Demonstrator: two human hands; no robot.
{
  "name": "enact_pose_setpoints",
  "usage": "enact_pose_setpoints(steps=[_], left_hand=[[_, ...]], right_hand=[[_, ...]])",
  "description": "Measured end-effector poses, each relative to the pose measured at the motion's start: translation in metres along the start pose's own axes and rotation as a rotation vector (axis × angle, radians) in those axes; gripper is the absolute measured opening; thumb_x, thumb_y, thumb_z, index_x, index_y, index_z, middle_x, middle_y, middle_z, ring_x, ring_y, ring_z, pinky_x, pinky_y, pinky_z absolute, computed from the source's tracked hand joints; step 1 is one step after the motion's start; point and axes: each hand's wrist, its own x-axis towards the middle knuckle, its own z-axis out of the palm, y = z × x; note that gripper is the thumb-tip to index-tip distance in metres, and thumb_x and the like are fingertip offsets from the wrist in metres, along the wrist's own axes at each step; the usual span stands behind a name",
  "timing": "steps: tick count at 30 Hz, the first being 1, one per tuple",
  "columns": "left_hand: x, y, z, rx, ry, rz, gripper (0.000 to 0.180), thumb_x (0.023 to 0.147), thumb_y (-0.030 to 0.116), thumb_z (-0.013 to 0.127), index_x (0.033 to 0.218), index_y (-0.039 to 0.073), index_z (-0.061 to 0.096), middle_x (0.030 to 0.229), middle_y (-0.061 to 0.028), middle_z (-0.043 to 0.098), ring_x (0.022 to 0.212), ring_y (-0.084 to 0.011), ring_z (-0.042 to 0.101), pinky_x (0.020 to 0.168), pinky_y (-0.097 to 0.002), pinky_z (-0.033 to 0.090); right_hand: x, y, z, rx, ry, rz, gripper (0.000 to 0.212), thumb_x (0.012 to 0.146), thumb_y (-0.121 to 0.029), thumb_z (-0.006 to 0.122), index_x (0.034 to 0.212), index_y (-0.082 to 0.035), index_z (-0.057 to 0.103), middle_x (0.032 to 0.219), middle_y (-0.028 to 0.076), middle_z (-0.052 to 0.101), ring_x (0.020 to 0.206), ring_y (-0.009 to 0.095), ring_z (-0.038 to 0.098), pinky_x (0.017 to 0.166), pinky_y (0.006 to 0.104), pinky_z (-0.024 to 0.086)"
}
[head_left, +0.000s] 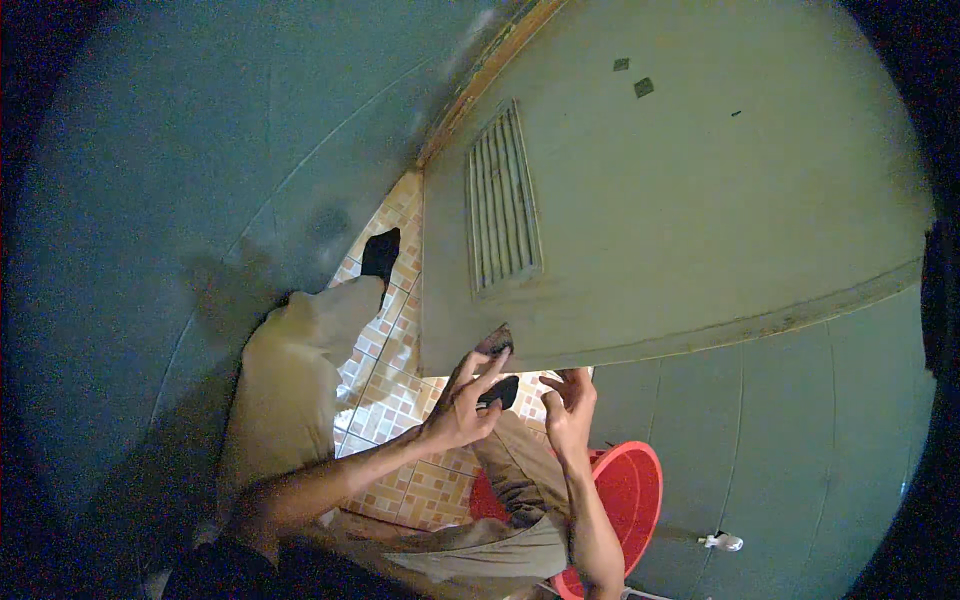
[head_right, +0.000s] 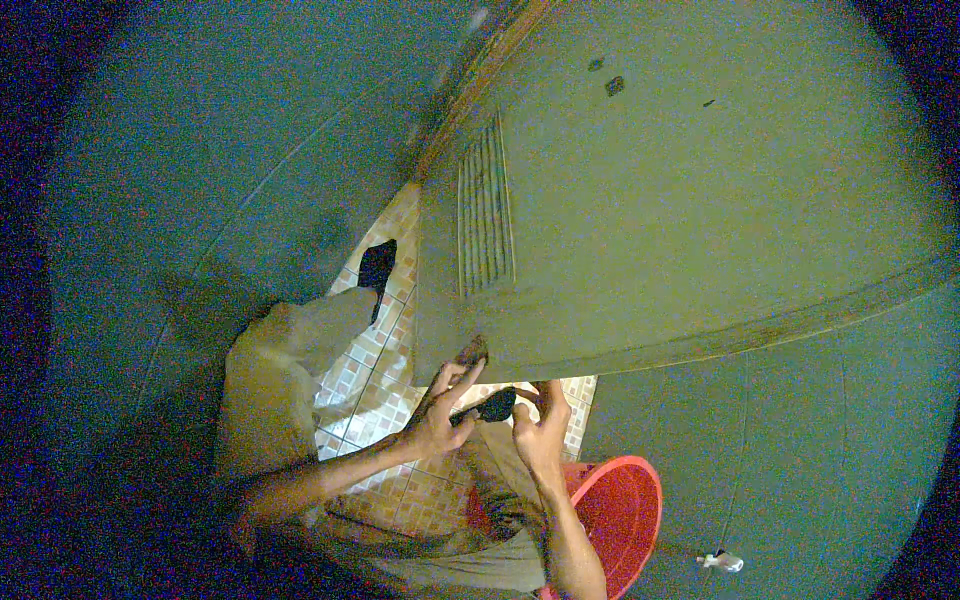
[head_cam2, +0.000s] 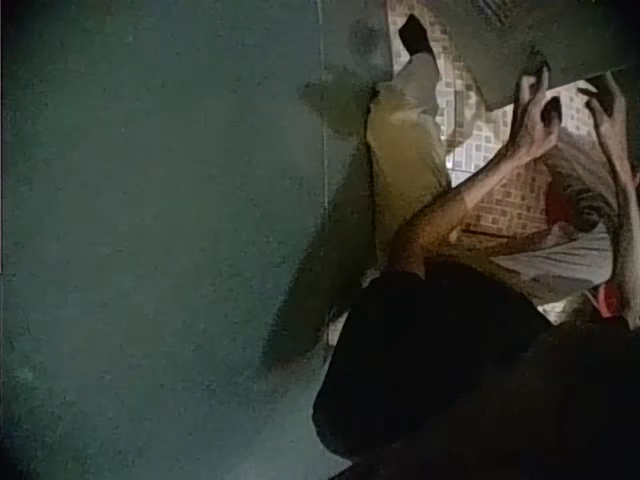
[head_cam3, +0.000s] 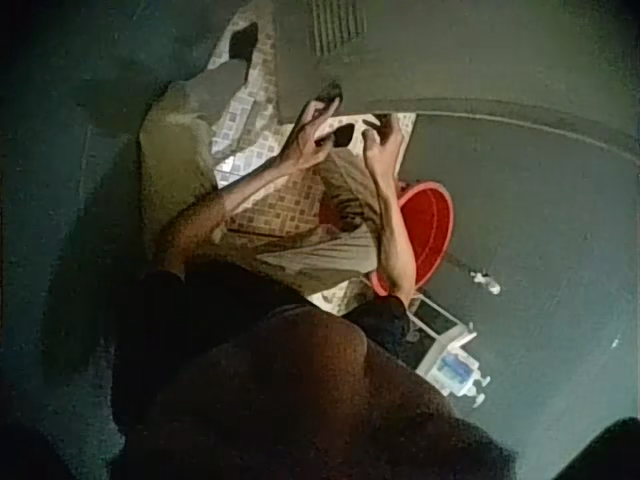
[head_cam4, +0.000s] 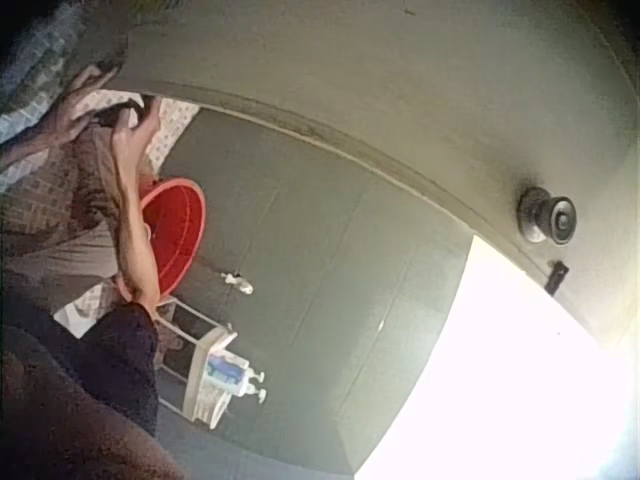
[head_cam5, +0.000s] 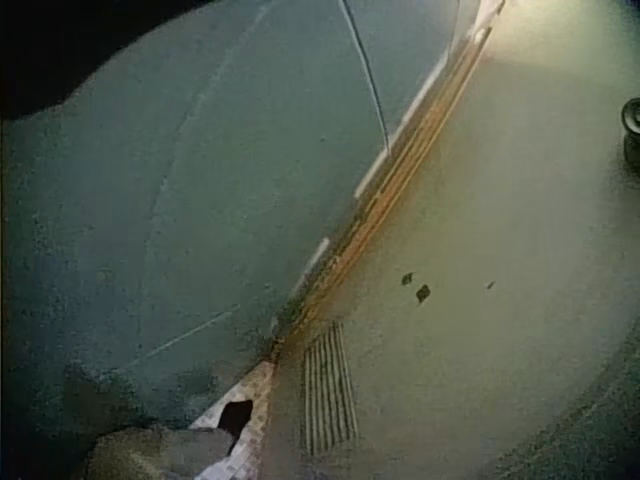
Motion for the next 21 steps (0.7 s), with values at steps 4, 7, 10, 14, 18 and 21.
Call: enact_pose_setpoints(steps=[4,7,10,14,18,21], left_hand=[[0.008,0.015,-0.002,-0.006,-0.013,0.060,0.084,0.079,0.002,0.066,0.157,0.002,0.034,0.128,-0.0231,0.048,0.121,-0.0386,0.051,0.105,-0.0443,0.042],[0.012,0.025,-0.004,0.003,-0.013,0.115,0.084,0.078,0.002,0.066,0.157,0.002,0.035,0.129,-0.0231,0.048,0.123,-0.0386,0.051,0.106,-0.0452,0.042],[0.014,0.028,-0.009,-0.041,-0.050,0.102,0.086,0.078,0.002,0.066,0.158,0.003,0.034,0.129,-0.0228,0.048,0.125,-0.0385,0.050,0.107,-0.0458,0.041],[0.014,0.027,-0.013,0.035,-0.036,0.143,0.086,0.078,0.002,0.066,0.158,0.003,0.033,0.129,-0.0227,0.048,0.125,-0.0383,0.050,0.108,-0.0453,0.041],[0.006,0.004,-0.005,0.010,-0.029,0.046,0.087,0.079,0.003,0.066,0.159,0.002,0.031,0.129,-0.0237,0.047,0.124,-0.0383,0.051,0.107,-0.0445,0.041],[0.003,-0.004,0.002,-0.014,-0.021,-0.031,0.086,0.080,0.003,0.066,0.159,0.002,0.031,0.129,-0.0244,0.047,0.124,-0.0389,0.050,0.107,-0.0445,0.041]], right_hand=[[0.001,-0.003,-0.004,-0.015,-0.006,0.021,0.056,0.077,0.008,0.046,0.132,0.007,0.054,0.125,0.018,0.063,0.117,0.029,0.063,0.100,0.0416,0.054],[0.000,-0.006,-0.006,-0.051,-0.021,0.062,0.055,0.077,0.007,0.047,0.132,0.007,0.054,0.125,0.018,0.063,0.117,0.029,0.063,0.100,0.0415,0.054],[0.001,-0.008,-0.003,-0.032,-0.028,0.003,0.056,0.076,0.006,0.047,0.132,0.007,0.054,0.125,0.017,0.063,0.117,0.029,0.062,0.100,0.0414,0.054],[0.002,-0.005,-0.006,-0.025,-0.063,0.012,0.057,0.076,0.006,0.046,0.133,0.007,0.054,0.125,0.017,0.062,0.116,0.029,0.063,0.100,0.0413,0.054],[0.004,0.001,-0.007,0.023,-0.035,0.020,0.055,0.076,0.010,0.043,0.129,0.009,0.056,0.124,0.019,0.064,0.118,0.029,0.063,0.101,0.0417,0.054],[0.005,0.006,-0.012,0.090,-0.035,0.044,0.055,0.075,0.013,0.041,0.128,0.010,0.057,0.125,0.020,0.064,0.119,0.030,0.063,0.102,0.0423,0.054]])
